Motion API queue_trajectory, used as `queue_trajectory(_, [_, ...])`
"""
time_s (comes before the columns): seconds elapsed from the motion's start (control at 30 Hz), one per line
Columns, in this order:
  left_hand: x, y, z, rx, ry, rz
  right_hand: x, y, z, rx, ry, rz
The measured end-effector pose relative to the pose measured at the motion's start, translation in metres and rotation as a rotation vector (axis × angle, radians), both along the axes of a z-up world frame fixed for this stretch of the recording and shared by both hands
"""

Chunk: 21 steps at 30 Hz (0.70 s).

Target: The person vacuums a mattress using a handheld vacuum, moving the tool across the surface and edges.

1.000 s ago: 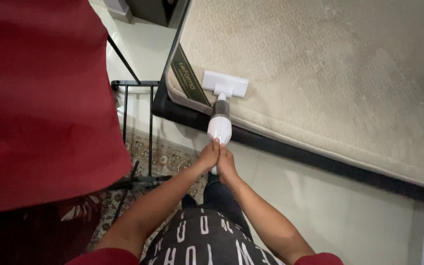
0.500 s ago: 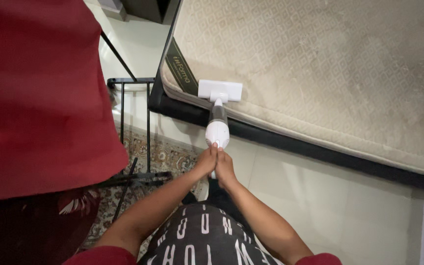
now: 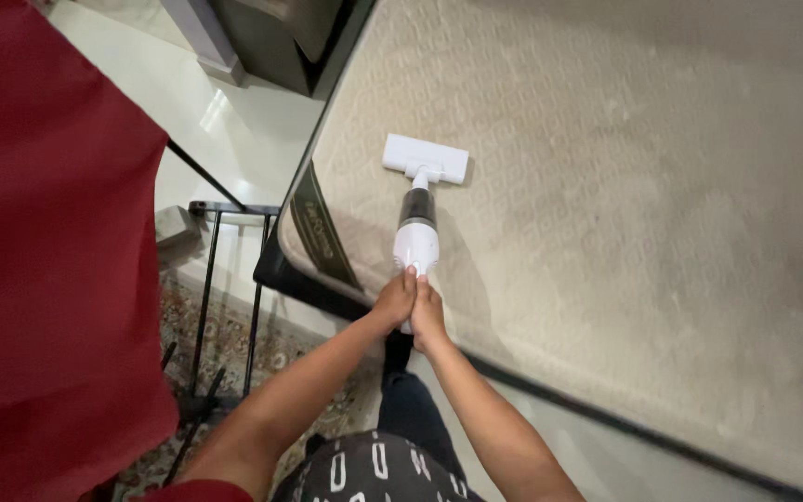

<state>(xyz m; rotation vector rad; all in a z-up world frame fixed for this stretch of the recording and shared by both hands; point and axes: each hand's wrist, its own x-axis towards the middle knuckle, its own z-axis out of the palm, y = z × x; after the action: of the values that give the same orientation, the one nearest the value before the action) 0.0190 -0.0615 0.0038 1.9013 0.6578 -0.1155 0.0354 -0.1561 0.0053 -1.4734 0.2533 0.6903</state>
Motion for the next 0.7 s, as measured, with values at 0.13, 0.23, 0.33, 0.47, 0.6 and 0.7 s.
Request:
queue_trajectory(0.13, [0.079,0.016,0.023,-0.177,0.134,0.051,0.083,0.02,0.0,0.028,-0.014,0.011])
queue_trajectory(0.23, [0.12,0.026,0.007,-0.13,-0.041,0.069,0.124,0.029,-0.001,0.056,0.026,0.012])
queue_trajectory(0.33, [0.134,0.025,0.008,-0.167,0.04,0.08,0.138,0.028,0.001,0.103,0.029,0.018])
queue_trajectory(0.47, [0.111,0.011,0.022,-0.17,0.045,0.082,0.114,0.016,0.006,0.087,0.011,0.025])
queue_trajectory(0.6, [0.064,-0.01,0.028,-0.233,0.164,0.059,0.067,-0.005,0.015,0.061,0.052,0.023])
queue_trajectory(0.7, [0.021,-0.026,0.005,-0.146,0.032,-0.008,0.02,-0.024,0.012,0.05,0.046,-0.002])
